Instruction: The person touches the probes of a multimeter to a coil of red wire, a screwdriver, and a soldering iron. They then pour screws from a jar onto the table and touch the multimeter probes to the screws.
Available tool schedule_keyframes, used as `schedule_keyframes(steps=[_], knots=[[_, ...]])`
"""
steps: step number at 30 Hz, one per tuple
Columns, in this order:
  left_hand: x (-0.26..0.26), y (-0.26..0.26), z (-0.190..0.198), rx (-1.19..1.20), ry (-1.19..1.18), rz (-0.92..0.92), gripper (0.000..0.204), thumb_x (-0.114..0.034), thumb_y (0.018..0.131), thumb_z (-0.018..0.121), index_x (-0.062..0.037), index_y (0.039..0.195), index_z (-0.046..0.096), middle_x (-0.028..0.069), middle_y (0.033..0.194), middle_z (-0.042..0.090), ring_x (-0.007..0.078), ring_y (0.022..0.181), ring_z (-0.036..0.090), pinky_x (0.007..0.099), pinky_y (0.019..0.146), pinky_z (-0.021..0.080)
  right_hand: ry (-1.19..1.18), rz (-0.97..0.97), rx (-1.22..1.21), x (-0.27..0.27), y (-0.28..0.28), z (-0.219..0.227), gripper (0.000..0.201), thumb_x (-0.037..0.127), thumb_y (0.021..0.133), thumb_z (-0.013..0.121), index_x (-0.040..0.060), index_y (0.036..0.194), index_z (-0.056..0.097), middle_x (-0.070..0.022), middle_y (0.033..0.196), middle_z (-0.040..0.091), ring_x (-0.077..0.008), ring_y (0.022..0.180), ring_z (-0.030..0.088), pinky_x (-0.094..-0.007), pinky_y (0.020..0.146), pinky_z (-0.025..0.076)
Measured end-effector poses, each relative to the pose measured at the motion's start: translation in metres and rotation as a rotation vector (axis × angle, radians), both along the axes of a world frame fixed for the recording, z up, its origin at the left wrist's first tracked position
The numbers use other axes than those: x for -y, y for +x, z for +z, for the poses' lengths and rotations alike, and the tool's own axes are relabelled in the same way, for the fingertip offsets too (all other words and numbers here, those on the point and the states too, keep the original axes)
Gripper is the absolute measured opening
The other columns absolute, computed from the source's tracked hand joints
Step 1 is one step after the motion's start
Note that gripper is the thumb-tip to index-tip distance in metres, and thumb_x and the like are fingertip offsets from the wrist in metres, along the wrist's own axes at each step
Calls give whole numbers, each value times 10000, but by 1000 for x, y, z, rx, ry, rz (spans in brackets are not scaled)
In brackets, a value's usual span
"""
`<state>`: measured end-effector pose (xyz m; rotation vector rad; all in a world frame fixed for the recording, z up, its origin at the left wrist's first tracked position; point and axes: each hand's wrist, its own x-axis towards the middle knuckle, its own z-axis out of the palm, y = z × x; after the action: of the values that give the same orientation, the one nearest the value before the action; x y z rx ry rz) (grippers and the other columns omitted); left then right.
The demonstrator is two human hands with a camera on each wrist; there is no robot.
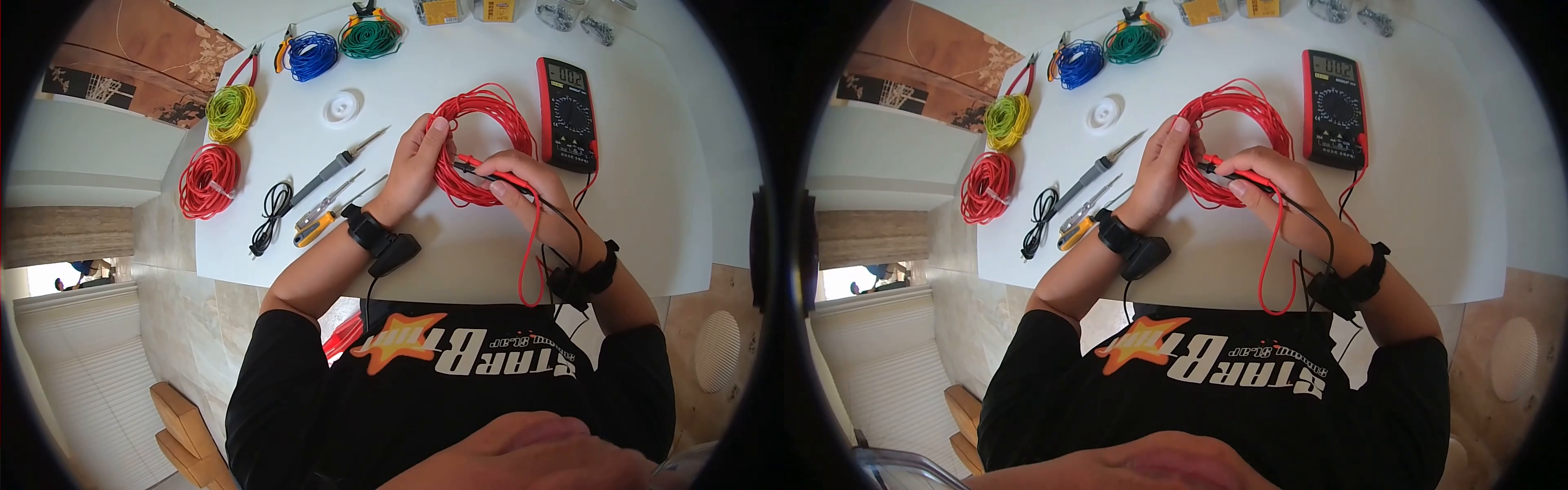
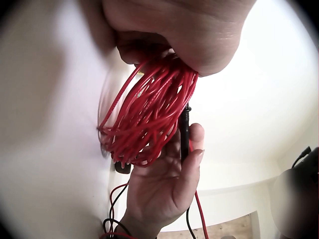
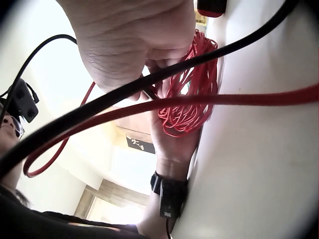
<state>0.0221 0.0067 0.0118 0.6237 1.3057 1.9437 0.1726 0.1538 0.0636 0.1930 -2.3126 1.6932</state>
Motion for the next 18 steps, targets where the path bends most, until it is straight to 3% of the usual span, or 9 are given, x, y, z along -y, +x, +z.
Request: schedule_keyframes(steps=[18], knots=[[0,-2,-1,-20,-14,3,360,-379,1024,459,-31,1030,552,1,770,542,60,678,481,219,613,411,-87,-3,81,-2,0,-5,203,79,941,553,-18,1111,607,-120,1028,642,-181,931,620,-296,839,473]])
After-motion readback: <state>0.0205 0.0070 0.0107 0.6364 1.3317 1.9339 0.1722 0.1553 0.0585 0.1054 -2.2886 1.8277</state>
